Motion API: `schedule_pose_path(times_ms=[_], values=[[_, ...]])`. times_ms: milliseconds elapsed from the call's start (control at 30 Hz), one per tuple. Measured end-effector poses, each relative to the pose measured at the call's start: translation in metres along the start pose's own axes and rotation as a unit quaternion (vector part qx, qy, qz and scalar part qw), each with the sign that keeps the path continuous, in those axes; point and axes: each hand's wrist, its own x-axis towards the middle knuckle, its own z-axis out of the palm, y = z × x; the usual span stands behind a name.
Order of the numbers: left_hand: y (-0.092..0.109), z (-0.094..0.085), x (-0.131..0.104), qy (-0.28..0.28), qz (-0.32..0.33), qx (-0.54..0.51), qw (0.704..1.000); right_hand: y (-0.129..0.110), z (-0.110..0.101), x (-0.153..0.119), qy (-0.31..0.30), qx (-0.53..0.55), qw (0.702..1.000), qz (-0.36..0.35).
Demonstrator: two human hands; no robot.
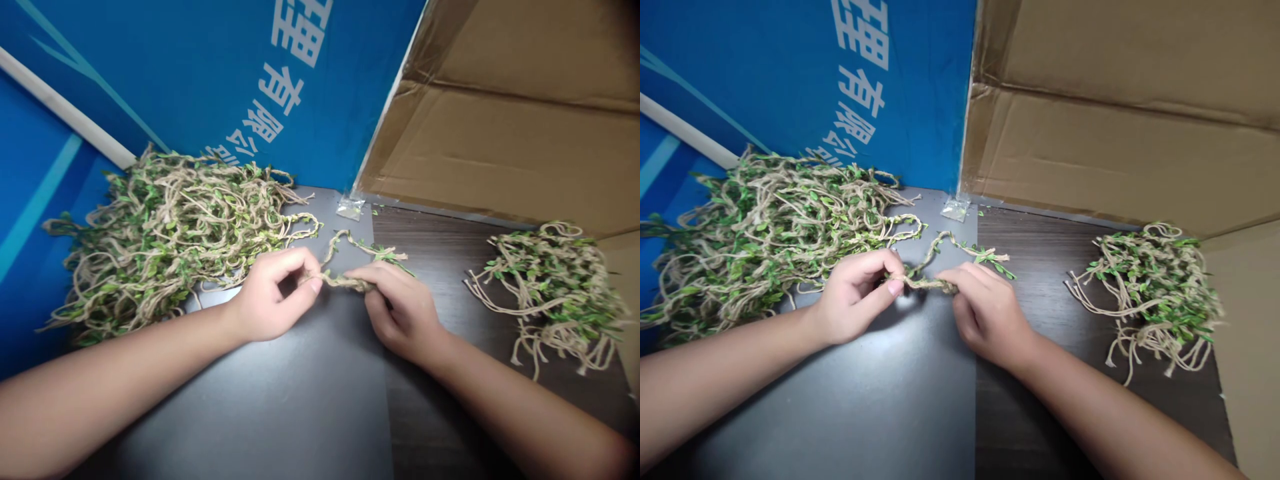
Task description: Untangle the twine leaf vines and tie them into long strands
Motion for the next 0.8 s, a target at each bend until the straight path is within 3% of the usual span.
schedule_pose_path(times_ms=[100, 333, 567, 800], values=[[0.0005, 0.0012, 0.0013, 0.058, 0.035, 0.078, 0.995, -0.004, -0.001, 0.0011, -0.002, 0.0, 1.0, 0.012], [0.0011, 0.0024, 0.0043, 0.104, 0.037, 0.119, 0.987, -0.0051, -0.0001, 0.0014, 0.018, 0.01, 0.999, 0.04], [0.0021, 0.002, 0.0075, 0.13, 0.008, 0.148, 0.98, -0.0053, -0.0002, 0.0026, 0.012, 0.004, 0.999, 0.04], [0.0009, 0.0012, 0.0082, 0.117, 0.007, 0.169, 0.979, -0.0052, -0.0001, 0.0027, 0.013, 0.006, 0.999, 0.031]])
